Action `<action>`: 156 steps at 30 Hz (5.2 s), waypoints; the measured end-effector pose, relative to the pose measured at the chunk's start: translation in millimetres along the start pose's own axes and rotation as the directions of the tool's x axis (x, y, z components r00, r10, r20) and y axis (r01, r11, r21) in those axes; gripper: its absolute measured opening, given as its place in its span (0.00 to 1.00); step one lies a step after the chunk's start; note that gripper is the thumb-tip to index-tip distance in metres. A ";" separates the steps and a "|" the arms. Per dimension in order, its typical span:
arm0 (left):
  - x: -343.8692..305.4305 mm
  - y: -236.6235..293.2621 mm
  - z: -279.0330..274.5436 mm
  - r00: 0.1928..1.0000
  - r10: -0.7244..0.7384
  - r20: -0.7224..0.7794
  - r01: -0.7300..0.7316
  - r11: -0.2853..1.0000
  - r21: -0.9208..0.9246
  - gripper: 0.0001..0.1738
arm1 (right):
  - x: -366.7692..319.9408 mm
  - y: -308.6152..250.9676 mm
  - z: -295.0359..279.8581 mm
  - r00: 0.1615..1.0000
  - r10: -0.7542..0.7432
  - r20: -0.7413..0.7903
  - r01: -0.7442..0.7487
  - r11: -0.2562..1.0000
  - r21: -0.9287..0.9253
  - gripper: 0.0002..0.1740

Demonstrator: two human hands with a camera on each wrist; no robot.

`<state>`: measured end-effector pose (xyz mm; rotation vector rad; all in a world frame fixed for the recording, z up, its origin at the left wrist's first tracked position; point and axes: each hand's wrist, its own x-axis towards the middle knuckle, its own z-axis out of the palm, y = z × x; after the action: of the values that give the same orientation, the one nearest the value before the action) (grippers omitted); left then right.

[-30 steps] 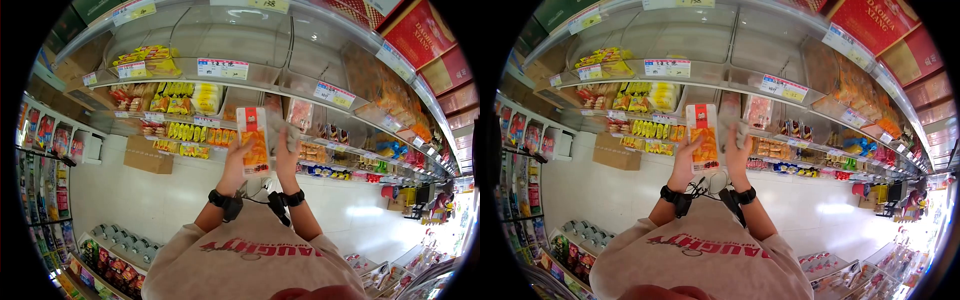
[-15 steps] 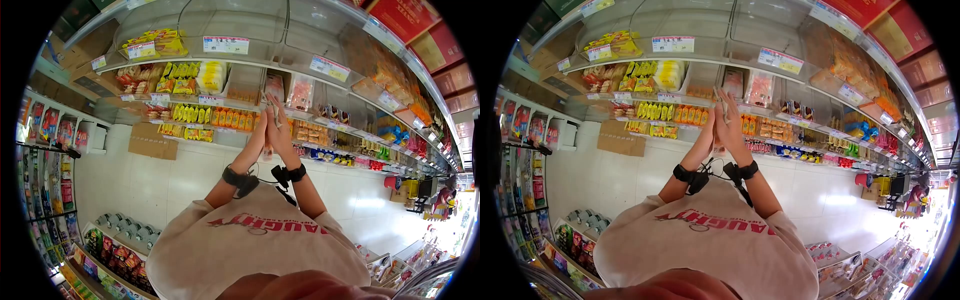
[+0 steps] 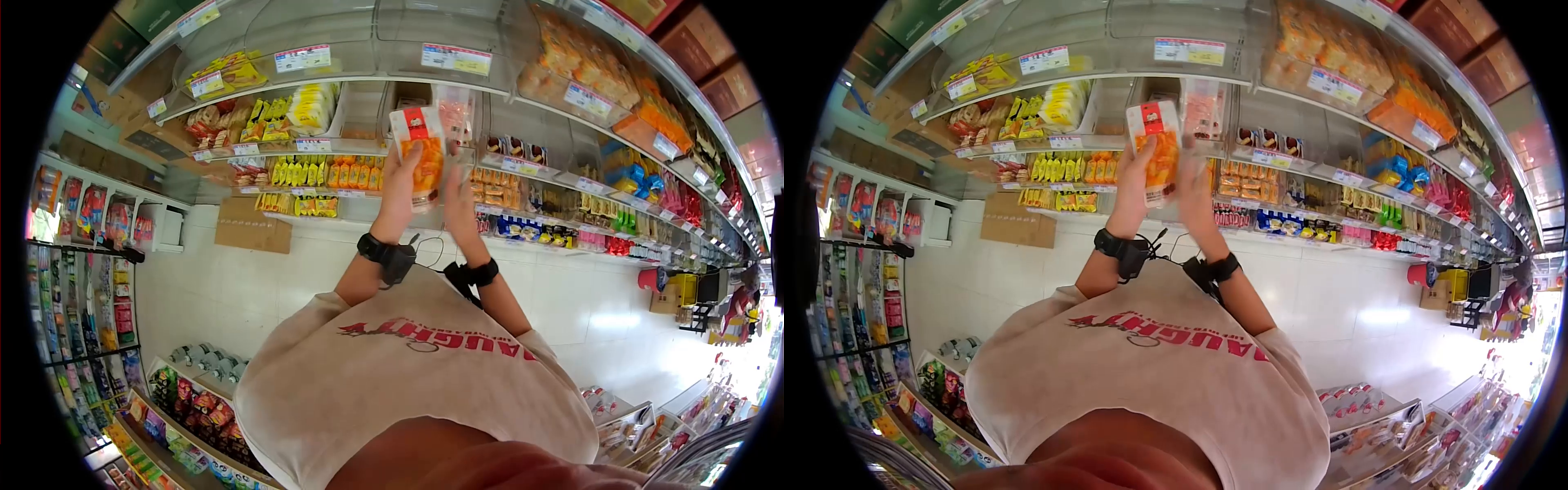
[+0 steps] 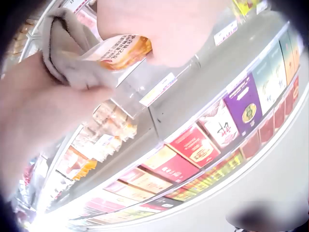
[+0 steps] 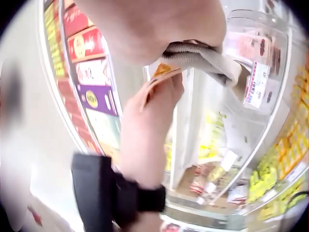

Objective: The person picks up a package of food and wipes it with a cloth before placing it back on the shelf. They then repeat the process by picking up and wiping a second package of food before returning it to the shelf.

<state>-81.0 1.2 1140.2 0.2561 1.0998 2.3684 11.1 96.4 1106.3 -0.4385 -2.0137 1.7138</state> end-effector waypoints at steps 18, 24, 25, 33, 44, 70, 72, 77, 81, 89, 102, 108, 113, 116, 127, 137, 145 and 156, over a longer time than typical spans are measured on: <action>-64.8 -69.7 67.1 0.961 -0.236 0.146 0.254 0.960 -0.114 0.39 | -64.7 -36.1 -77.1 0.899 -0.431 0.072 0.426 0.828 -0.363 0.32; -87.0 -61.4 74.3 0.990 -0.114 -0.080 0.111 0.993 -0.049 0.33 | -74.8 -39.0 -83.0 0.856 -0.488 0.172 0.516 0.781 -0.351 0.28; -77.4 -61.2 54.1 0.990 -0.132 -0.046 0.127 0.987 -0.101 0.28 | -88.3 -40.2 -80.7 0.835 -0.493 0.243 0.547 0.788 -0.283 0.28; -95.4 -33.4 68.1 0.998 -0.011 -0.061 -0.001 0.981 -0.191 0.22 | -108.9 -19.2 -74.5 0.986 -0.137 -0.096 0.159 0.943 0.293 0.20; -85.0 -34.2 42.4 0.994 0.093 -0.051 -0.086 0.988 0.131 0.19 | -99.6 -17.9 -71.3 0.974 0.217 0.068 -0.227 0.906 0.356 0.13; -14.7 35.7 -86.9 0.982 -0.126 0.143 0.039 0.868 0.496 0.15 | 12.2 -18.4 51.4 0.934 -0.202 -0.294 0.147 0.969 -0.200 0.12; -10.9 34.9 -91.4 0.964 -0.265 0.027 0.231 0.880 0.416 0.16 | 14.7 -14.1 51.9 0.924 -0.092 -0.370 0.074 0.995 -0.063 0.09; 6.5 24.2 -103.8 0.947 -0.300 0.112 0.199 0.825 0.528 0.14 | 22.4 -3.4 52.4 0.915 -0.016 -0.403 -0.006 0.999 -0.053 0.09; 27.5 16.2 -114.8 0.908 -0.359 0.214 0.175 0.792 0.585 0.14 | 25.8 -4.8 37.0 0.914 0.216 -0.343 -0.132 0.959 0.252 0.12; 62.9 7.7 -87.4 0.932 -0.266 0.245 0.068 0.795 0.603 0.11 | 55.1 18.4 6.6 0.920 -0.159 -0.359 0.072 0.967 -0.243 0.12; 146.4 -46.6 -38.0 0.938 -0.153 0.310 -0.131 0.673 0.728 0.14 | 72.9 18.4 -27.7 0.923 -0.353 -0.155 0.263 0.871 -0.416 0.27; 187.6 -82.1 -56.5 0.915 0.087 0.394 -0.398 0.350 0.848 0.17 | 95.8 59.4 -28.1 0.938 -0.347 -0.016 0.301 0.836 -0.459 0.33; 186.9 -44.1 -62.4 0.880 0.074 0.469 -0.474 0.110 0.873 0.20 | 103.1 93.5 -20.8 0.931 -0.355 0.088 0.319 0.670 -0.671 0.33; 171.2 -25.5 -61.9 0.866 -0.107 0.488 -0.498 -0.105 0.861 0.20 | 110.2 98.5 -12.9 0.922 -0.350 0.163 0.354 0.597 -0.720 0.30; 153.0 -28.2 -90.2 0.882 -0.267 0.389 -0.435 -0.137 0.890 0.14 | 121.4 107.2 -15.4 0.941 -0.271 0.201 0.334 0.675 -0.658 0.27; 153.9 -12.4 -66.5 0.895 -0.282 0.347 -0.420 -0.265 0.868 0.08 | 119.5 111.1 -11.8 0.921 -0.371 0.119 0.358 0.683 -0.637 0.23; 156.7 -9.5 -70.1 0.820 0.024 0.571 -0.569 -0.062 0.820 0.12 | 122.2 110.4 -9.1 0.917 -0.394 0.064 0.343 0.698 -0.629 0.18; 151.7 -29.5 -89.2 0.850 -0.282 0.445 -0.496 -0.140 0.857 0.13 | 118.3 99.0 -10.9 0.953 -0.288 0.093 0.277 0.705 -0.653 0.23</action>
<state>-232.3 37.7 1053.1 1.5007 2.4184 0.6462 -88.2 184.0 1026.3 -0.3269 -2.4892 0.7625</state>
